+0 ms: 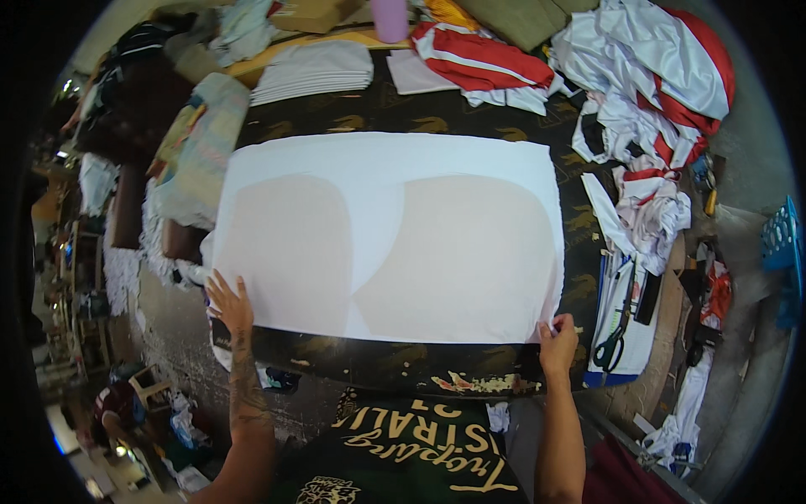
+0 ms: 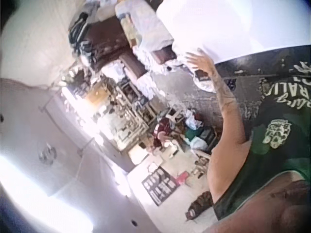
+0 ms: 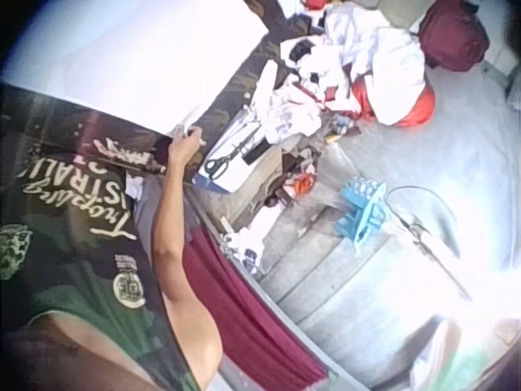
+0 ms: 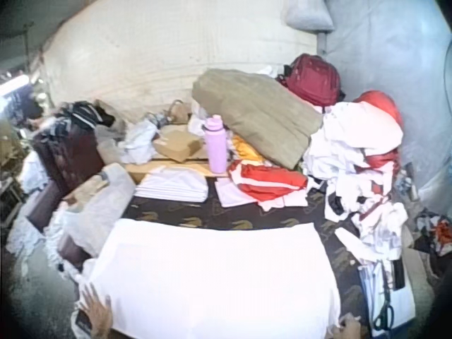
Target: The person cuts red and white fabric pieces on a work table using shears. They repeatedly unfold, smooth, and cut the fabric into separate sections, then handle a white paper template and cut it as well. Cut fabric pieces are set aside on the table.
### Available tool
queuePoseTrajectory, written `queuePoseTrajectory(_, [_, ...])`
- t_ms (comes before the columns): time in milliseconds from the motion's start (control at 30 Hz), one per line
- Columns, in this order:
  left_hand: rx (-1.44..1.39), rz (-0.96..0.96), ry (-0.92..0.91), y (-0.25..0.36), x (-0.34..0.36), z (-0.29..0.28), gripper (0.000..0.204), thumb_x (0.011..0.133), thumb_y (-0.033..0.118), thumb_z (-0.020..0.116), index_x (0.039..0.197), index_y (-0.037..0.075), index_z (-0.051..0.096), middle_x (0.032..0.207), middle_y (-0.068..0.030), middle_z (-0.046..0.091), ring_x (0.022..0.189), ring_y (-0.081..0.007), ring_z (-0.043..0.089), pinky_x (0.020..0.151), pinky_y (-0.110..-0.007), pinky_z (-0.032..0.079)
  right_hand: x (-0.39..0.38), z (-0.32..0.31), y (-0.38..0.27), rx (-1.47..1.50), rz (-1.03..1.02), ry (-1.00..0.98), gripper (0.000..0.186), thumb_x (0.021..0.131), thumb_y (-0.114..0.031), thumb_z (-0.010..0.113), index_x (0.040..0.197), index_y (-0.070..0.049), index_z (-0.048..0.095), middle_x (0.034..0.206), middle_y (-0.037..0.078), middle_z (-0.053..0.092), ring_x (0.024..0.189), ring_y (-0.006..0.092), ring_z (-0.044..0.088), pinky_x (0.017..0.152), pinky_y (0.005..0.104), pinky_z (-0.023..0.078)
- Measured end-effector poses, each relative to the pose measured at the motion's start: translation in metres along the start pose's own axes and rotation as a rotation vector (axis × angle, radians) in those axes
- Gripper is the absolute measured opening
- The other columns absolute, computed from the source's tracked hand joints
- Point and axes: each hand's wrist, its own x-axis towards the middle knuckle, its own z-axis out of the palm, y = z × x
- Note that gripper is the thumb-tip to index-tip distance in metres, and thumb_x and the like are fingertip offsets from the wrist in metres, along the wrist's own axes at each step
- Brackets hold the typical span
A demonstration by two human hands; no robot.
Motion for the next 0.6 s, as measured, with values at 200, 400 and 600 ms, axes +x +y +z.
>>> queuePoseTrajectory(200, [-0.221, 0.104, -0.066, -0.024, -0.103, -0.018, 0.079, 0.11, 0.057, 0.047, 0.171, 0.012, 0.026, 0.175, -0.0205, 0.027, 0.162, -0.0422, 0.024, 0.127, -0.068, 0.017, -0.007, -0.049, 0.06, -0.179, -0.008, -0.125, 0.038, 0.091, -0.025, 0.081, 0.101, 0.01, 0.074, 0.105, 0.027, 0.075, 0.092, 0.0395, 0.073, 0.082, 0.0482, 0.053])
queuePoseTrajectory(400, [-0.307, -0.05, 0.055, -0.022, -0.151, -0.034, 0.07, 0.106, 0.047, 0.061, 0.16, 0.007, 0.043, 0.162, -0.0209, 0.044, 0.151, -0.0425, 0.039, 0.123, -0.062, 0.029, -0.036, -0.07, 0.048, -0.292, -0.134, 0.188, 0.024, 0.095, -0.016, 0.079, 0.104, -0.001, 0.062, 0.075, 0.012, 0.055, 0.066, 0.0269, 0.054, 0.066, 0.0425, 0.046])
queuePoseTrajectory(600, [-0.521, 0.274, 0.239, 0.012, -0.07, -0.034, 0.035, 0.1, 0.021, 0.07, 0.131, 0.007, 0.062, 0.133, -0.0166, 0.06, 0.129, -0.0382, 0.054, 0.107, -0.051, 0.042, -0.018, 0.046, -0.108, -0.068, -0.564, -0.063, 0.024, 0.093, -0.011, 0.077, 0.114, -0.003, 0.067, 0.11, 0.014, 0.067, 0.098, 0.0322, 0.064, 0.089, 0.0416, 0.054])
